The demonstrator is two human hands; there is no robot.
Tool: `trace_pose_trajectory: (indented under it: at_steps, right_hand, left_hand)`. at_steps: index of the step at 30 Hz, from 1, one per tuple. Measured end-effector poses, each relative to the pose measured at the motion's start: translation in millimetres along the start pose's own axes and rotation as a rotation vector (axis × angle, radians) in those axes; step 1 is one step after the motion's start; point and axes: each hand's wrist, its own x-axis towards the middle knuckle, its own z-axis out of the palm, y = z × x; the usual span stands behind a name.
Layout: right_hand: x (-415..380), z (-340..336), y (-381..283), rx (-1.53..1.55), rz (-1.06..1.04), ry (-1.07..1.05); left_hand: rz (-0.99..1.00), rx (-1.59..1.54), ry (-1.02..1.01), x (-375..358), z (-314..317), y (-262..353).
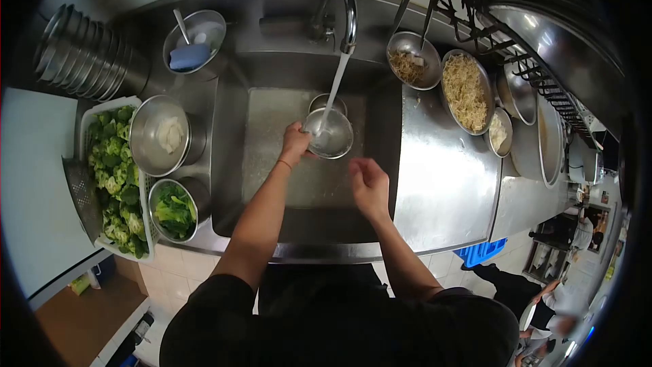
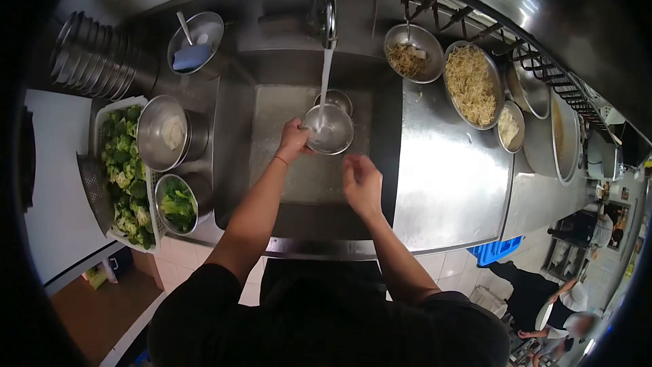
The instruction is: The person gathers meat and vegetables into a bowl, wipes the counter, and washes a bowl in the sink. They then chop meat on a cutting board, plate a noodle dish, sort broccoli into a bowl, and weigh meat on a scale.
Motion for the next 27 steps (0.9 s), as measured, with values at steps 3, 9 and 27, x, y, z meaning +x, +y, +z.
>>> trace_pose_trajectory:
  at_steps: [3, 9, 27]
  right_hand:
    - [69.8, 24.3, 12.9, 0.074, 0.023, 0.230]
    - [176.4, 120.0, 77.6, 0.310, 0.293, -0.610]
    - [164.3, 117.3, 93.2, 0.815, 0.456, -0.517]
  left_hand:
    - [0.120, -0.032, -0.004, 3.8, 17.1, 10.4]
    - [-0.003, -0.220, 0.045, 10.3, -13.2, -0.5]
    - [0.054, -0.213, 0.046, -10.2, 10.7, 5.8]
